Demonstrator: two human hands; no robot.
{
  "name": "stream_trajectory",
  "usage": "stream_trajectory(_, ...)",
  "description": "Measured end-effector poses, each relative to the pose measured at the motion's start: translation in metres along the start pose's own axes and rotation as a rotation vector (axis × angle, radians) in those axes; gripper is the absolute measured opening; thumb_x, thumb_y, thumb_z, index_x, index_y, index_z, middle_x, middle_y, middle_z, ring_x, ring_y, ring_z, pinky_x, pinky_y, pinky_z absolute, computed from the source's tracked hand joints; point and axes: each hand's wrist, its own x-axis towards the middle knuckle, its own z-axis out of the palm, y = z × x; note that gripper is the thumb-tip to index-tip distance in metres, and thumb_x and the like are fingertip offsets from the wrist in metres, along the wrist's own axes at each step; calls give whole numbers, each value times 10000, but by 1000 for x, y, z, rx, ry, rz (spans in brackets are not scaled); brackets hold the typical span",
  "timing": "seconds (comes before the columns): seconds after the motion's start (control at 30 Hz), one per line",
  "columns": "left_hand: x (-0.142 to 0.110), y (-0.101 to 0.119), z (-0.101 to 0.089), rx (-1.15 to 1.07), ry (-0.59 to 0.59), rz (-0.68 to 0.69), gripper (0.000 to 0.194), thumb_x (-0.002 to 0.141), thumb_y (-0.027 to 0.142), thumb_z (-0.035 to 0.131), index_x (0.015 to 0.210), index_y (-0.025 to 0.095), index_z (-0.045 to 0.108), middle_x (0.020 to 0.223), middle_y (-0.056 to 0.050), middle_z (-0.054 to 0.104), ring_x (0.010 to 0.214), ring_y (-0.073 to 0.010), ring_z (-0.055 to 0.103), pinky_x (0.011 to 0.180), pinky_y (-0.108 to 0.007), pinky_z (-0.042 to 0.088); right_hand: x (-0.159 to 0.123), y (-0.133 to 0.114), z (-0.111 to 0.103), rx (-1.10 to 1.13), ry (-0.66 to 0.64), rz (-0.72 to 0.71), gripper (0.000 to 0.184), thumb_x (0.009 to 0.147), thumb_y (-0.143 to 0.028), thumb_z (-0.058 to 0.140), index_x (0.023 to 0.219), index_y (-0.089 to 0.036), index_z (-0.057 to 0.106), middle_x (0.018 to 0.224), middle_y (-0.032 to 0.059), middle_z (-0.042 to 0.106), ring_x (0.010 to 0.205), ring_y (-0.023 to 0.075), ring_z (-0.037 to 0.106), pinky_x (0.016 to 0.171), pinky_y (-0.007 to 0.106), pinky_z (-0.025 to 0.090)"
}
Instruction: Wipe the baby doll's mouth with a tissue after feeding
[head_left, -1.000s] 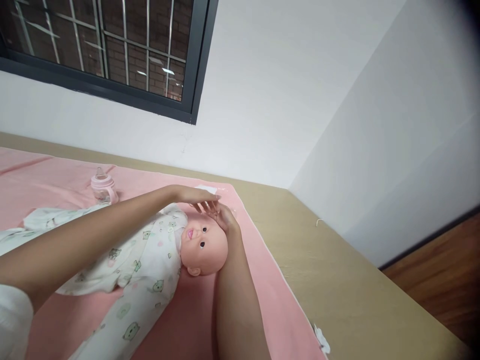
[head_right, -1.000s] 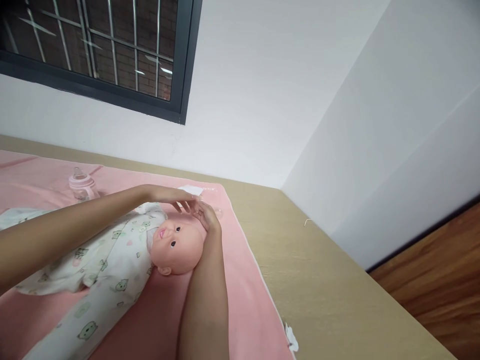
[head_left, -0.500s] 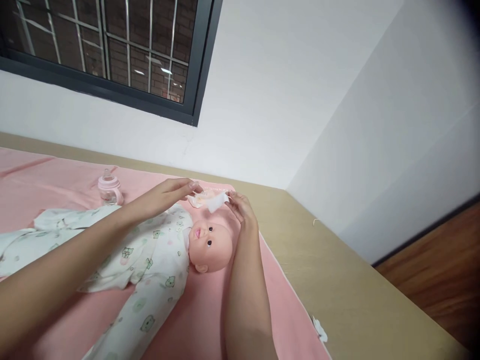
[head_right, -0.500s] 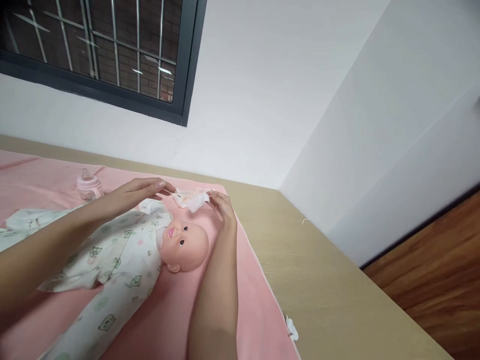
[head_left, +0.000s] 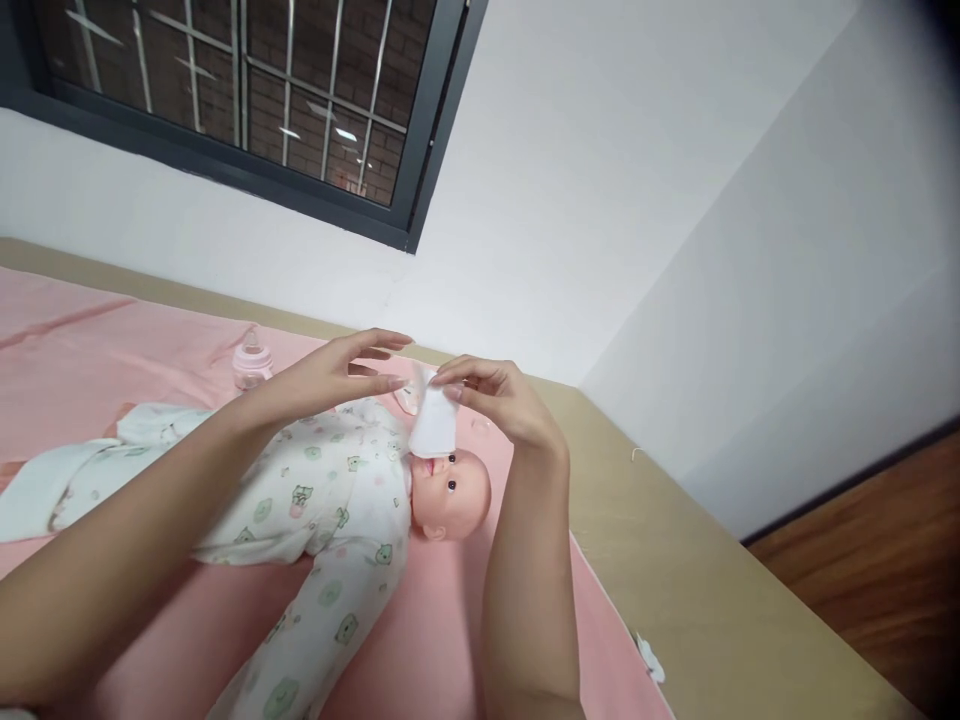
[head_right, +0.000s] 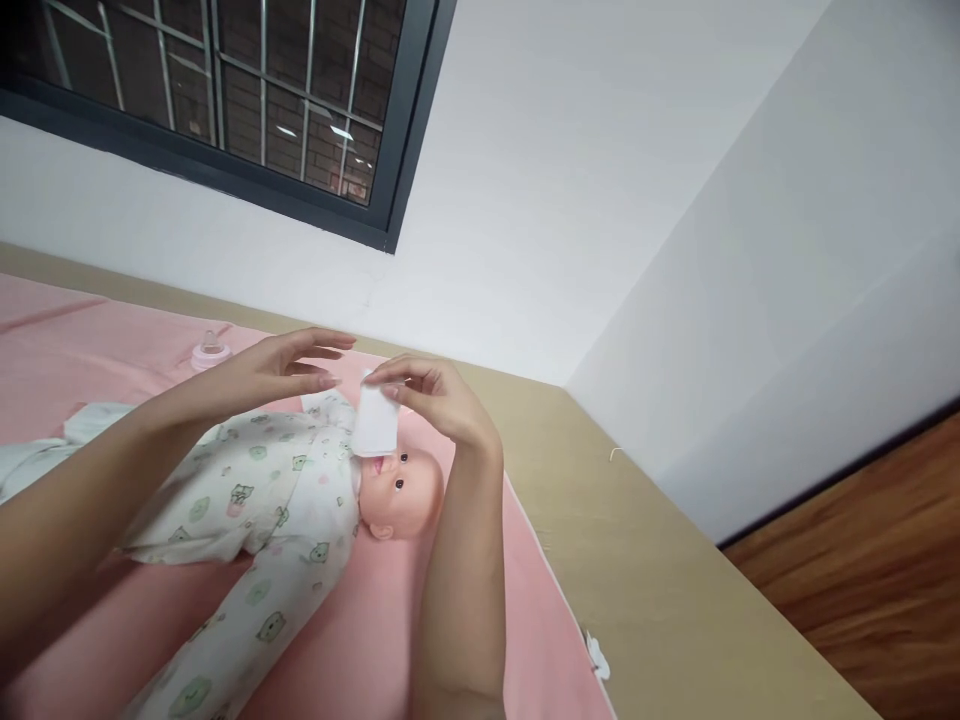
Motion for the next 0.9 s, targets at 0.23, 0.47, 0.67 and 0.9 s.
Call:
stream_trajectory(0.23,-6,4,-15,143,-249,30,603,746,486,749,1291,278,593,1387,-30,559,1298,-282,480,1067,-343,378,-3,-28,21,-143,-232,-44,176,910,-309,618,996,-248,759,1042,52,696,992,163,638,903,309,514)
stream_trajectory(0.47,-9,13,-18,48,-397,-57,292,767,479,716,871,208,752,839,-3,720,799,-201,661,669,-235,467,-7,-27,22,-126,-179,-28,189,899,-322,634,1041,-250,735,1060,56,687,982,170,643,841,301,531)
stream_trajectory(0.67,-12,17,-19,-5,-322,37,264,753,454,721,892,236,776,1122,-26,682,1036,-250,629,860,-292,493,-5,-21,19,-62,-84,28,178,841,-327,703,992,-233,707,1068,55,665,992,174,632,827,295,528)
stream_trajectory(0.9,-13,22,-9,-143,-99,53,258,741,445,737,769,190,720,1262,-25,626,1156,-285,582,958,-368,486,-1,-15,18,2,-70,84,234,774,-339,761,938,-226,637,1145,53,623,943,155,619,823,297,533)
